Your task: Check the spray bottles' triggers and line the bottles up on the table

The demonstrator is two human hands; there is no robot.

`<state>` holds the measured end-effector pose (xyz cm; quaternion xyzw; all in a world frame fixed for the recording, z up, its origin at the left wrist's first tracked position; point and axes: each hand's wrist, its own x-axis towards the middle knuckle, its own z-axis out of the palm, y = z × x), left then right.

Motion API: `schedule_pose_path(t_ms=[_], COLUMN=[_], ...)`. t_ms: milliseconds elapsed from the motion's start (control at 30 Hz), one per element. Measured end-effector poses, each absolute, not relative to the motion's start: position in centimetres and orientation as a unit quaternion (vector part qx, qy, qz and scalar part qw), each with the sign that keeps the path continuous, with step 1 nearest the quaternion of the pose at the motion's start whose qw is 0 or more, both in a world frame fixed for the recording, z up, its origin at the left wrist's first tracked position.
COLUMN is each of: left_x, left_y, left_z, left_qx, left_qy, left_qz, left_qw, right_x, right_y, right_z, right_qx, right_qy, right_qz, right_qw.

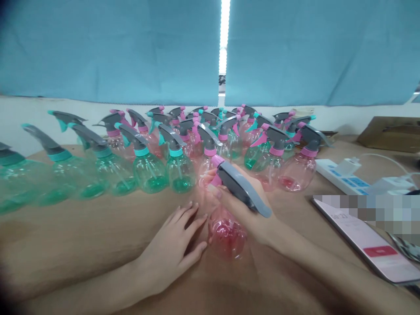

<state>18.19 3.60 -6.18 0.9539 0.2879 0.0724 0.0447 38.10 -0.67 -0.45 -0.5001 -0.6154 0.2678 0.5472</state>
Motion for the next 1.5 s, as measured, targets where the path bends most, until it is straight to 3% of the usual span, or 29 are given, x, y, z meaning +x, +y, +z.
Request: schedule_pose_path(t_ms=[300, 967, 1500], left_x=[18.3, 18.3, 18.3], left_y=[3.8, 4.0, 4.2], left_z=[-6.2, -6.3, -6.5], left_qx=[0.955, 0.957, 0.958], left_qy=[0.283, 0.273, 0.263], left_qz=[0.075, 0.094, 0.107], left_qw=[0.038, 0.030, 0.031], right_x=[38.2, 38.0, 38.2], right_y=[-0.3, -0.4, -0.8], right_z=[-0.6, -0.1, -0.3], right_qx=[-0.497, -0.520, -0.540], right_qy=[-0.603, -0.622, -0.590], right_qz=[0.276, 0.173, 0.276], right_qw=[0.560, 0.559, 0.533])
